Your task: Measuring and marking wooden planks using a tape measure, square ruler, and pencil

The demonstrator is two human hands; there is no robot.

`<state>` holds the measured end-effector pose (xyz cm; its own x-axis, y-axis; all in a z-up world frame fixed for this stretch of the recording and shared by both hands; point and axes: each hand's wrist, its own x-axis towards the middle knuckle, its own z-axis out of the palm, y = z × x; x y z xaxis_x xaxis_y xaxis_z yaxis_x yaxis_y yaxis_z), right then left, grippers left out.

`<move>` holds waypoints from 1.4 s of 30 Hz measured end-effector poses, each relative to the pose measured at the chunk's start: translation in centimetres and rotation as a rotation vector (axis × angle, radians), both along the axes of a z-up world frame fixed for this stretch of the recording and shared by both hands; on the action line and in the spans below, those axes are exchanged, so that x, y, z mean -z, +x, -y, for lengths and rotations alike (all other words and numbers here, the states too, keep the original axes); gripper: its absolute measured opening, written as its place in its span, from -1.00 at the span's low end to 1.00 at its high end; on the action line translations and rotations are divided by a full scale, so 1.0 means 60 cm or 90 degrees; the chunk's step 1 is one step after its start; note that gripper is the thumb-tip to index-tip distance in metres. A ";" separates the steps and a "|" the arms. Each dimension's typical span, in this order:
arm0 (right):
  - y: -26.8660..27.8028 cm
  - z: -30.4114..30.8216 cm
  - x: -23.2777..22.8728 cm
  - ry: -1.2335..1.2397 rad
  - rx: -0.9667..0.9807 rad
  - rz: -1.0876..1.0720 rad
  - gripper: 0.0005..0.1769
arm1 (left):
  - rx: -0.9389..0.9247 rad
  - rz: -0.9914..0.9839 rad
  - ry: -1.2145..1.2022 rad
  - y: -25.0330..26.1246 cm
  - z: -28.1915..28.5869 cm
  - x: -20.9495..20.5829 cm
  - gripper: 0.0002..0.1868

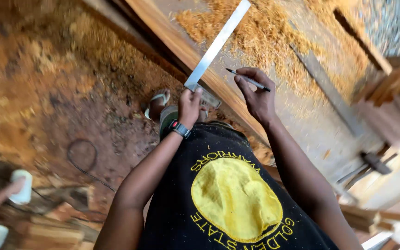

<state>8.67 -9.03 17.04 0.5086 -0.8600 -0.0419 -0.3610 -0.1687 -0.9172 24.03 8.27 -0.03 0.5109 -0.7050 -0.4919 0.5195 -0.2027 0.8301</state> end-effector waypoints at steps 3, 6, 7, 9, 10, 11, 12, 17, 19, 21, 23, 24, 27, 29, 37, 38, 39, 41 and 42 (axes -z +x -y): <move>0.025 0.042 0.028 0.009 -0.092 0.020 -0.84 | -0.068 -0.026 -0.020 -0.048 0.033 0.011 -0.56; 0.061 0.058 0.004 0.020 -0.174 -0.001 -0.75 | -0.089 0.068 0.020 -0.099 0.069 0.134 -0.45; 0.075 0.065 0.012 0.018 -0.198 -0.004 -0.75 | -0.112 0.065 0.019 -0.107 0.078 0.114 -0.45; 0.100 0.074 0.029 0.013 -0.238 0.006 -0.69 | -0.169 0.204 0.001 -0.124 0.089 0.074 -0.48; 0.111 0.078 0.029 0.015 -0.259 0.000 -0.69 | -0.190 0.198 0.006 -0.130 0.094 0.066 -0.48; 0.121 0.078 0.031 -0.001 -0.278 -0.006 -0.67 | -0.198 0.206 0.002 -0.135 0.096 0.059 -0.48; 0.132 0.080 0.033 -0.018 -0.298 -0.011 -0.65 | -0.207 0.213 -0.002 -0.139 0.099 0.053 -0.48; 0.149 0.081 0.041 -0.039 -0.346 -0.024 -0.66 | -0.213 0.213 0.022 -0.185 0.092 0.063 -0.42; 0.147 0.088 0.051 -0.052 -0.358 -0.036 -0.65 | -0.208 0.218 0.028 -0.188 0.084 0.040 -0.41; 0.142 0.095 0.063 -0.075 -0.359 -0.055 -0.62 | -0.220 0.207 0.009 -0.192 0.083 0.030 -0.39; 0.144 0.094 0.063 -0.078 -0.360 -0.064 -0.61 | -0.227 0.204 0.012 -0.197 0.081 0.029 -0.39; 0.143 0.094 0.062 -0.080 -0.359 -0.071 -0.61 | -0.231 0.204 0.016 -0.200 0.081 0.027 -0.39; 0.145 0.098 0.071 -0.080 -0.362 -0.070 -0.60 | -0.256 0.197 0.023 -0.188 0.089 0.022 -0.42; 0.154 0.092 0.066 -0.082 -0.366 -0.078 -0.61 | -0.270 0.200 0.021 -0.170 0.101 0.036 -0.45; 0.181 0.094 0.084 -0.096 -0.400 -0.082 -0.63 | -0.339 0.250 0.030 -0.150 0.129 0.041 -0.49; 0.184 0.095 0.087 -0.101 -0.403 -0.081 -0.63 | -0.340 0.251 0.032 -0.150 0.129 0.044 -0.50; 0.184 0.097 0.090 -0.106 -0.404 -0.081 -0.64 | -0.341 0.249 0.034 -0.153 0.130 0.046 -0.52; 0.186 0.087 0.084 -0.116 -0.403 -0.098 -0.62 | -0.343 0.249 0.032 -0.145 0.129 0.040 -0.51; 0.189 0.083 0.082 -0.125 -0.407 -0.113 -0.60 | -0.350 0.250 0.032 -0.139 0.129 0.038 -0.50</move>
<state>19.99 -14.04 12.12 0.9181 -0.3936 -0.0461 -0.2774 -0.5553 -0.7840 15.70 0.53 -2.32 0.9359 -0.2728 -0.2228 0.2206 -0.0389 0.9746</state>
